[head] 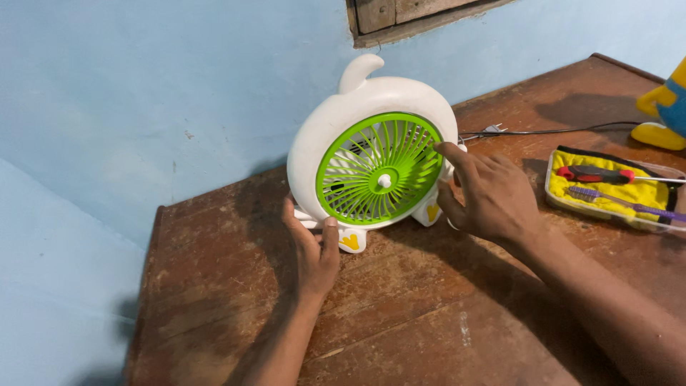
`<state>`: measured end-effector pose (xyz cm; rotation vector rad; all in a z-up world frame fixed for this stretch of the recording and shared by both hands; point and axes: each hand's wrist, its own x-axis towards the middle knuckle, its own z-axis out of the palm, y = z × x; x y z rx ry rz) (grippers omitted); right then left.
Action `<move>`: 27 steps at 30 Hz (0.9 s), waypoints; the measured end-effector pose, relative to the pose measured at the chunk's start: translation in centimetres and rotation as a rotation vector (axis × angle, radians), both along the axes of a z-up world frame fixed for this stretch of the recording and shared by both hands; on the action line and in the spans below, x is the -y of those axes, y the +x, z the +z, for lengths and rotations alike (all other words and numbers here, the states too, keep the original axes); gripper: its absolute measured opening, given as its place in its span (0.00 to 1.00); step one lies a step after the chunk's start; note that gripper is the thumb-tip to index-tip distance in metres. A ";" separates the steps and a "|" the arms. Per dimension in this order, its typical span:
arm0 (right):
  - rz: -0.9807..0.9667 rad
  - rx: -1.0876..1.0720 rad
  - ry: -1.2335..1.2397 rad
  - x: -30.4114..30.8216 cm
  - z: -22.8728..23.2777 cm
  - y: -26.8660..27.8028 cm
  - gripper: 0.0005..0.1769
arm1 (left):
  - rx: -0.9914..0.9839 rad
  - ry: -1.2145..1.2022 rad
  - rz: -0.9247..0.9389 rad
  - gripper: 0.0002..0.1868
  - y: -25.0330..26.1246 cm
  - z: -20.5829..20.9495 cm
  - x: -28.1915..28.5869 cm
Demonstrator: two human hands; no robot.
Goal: The person removes the central cap from the front grille of a small white and green electric fan, then uses a screwdriver to loosen screws on the rear grille. The fan remains partially disassembled at the end of the clip.
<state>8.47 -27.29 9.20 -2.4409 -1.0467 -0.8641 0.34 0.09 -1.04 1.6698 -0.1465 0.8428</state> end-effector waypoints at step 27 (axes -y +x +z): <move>0.098 -0.064 -0.019 1.8 -2.0 0.7 0.10 | -0.080 0.160 0.105 0.39 -0.9 0.4 -0.3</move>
